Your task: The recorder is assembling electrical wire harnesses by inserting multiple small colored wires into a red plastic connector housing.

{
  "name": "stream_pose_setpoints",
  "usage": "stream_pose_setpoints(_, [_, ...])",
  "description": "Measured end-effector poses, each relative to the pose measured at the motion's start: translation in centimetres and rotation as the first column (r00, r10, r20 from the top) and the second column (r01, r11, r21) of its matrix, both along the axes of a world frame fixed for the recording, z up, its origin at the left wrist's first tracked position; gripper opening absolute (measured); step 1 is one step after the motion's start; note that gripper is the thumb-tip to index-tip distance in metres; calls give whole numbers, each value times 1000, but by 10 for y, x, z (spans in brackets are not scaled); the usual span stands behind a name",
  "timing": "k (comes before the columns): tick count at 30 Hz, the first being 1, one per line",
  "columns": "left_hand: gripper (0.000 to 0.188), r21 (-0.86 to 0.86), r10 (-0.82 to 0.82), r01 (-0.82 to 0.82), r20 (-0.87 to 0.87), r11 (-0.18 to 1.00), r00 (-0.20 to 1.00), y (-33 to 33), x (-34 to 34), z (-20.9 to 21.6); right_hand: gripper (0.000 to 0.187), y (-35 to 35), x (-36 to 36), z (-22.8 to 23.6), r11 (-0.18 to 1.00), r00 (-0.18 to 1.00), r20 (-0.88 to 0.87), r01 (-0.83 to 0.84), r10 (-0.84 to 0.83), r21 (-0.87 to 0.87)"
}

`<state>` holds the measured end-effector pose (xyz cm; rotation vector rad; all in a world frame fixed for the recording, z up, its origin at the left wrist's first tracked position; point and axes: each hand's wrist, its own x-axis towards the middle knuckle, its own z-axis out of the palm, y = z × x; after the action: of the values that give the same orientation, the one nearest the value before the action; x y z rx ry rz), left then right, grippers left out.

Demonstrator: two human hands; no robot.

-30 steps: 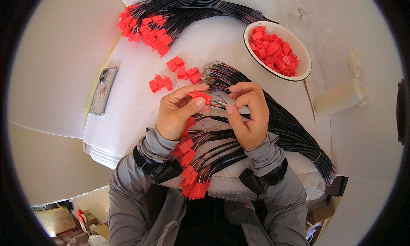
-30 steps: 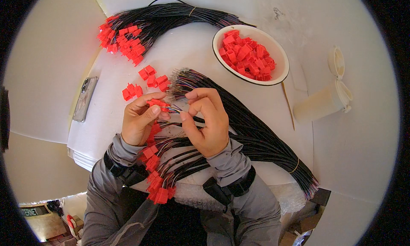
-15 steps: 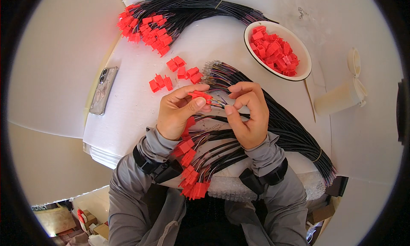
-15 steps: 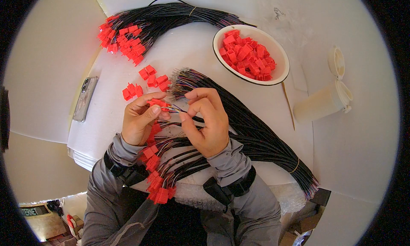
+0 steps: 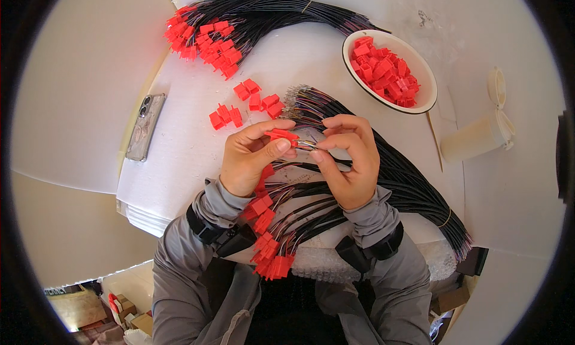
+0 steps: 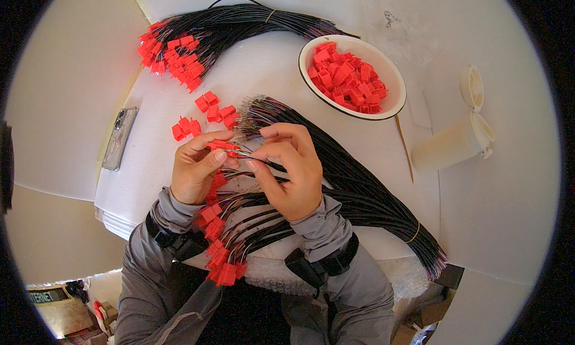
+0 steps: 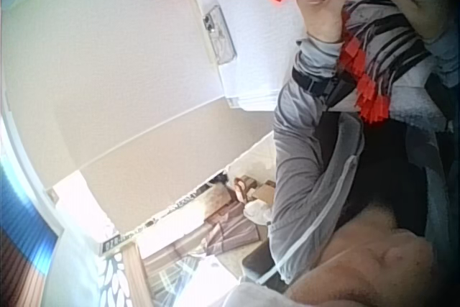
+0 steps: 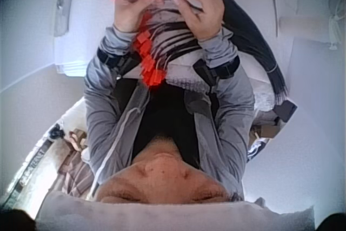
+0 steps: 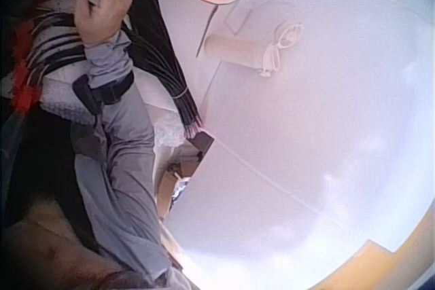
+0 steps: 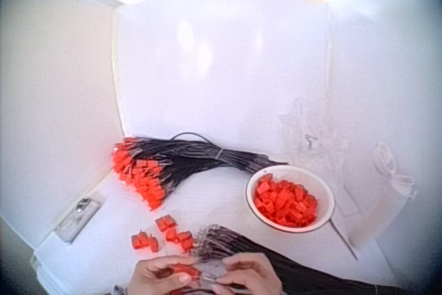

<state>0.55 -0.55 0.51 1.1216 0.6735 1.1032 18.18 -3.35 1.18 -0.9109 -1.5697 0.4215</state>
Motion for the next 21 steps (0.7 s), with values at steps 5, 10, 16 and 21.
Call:
stream_pose_setpoints(5, [30,2,-36,36,20,999,999,0,0,2,16,2,3,0,998,997,78,7,-12,61])
stream_pose_setpoints(10, [32,18,-45,45,-1,999,999,-1,0,2,17,2,3,0,993,989,134,39,-55,113])
stream_pose_setpoints(16, [32,44,-53,55,-29,998,998,-1,-1,1,15,1,3,1,993,985,158,54,-71,106])
stream_pose_setpoints(21, [32,37,-70,71,-24,997,997,-2,0,3,15,1,3,0,992,982,170,57,-77,115])
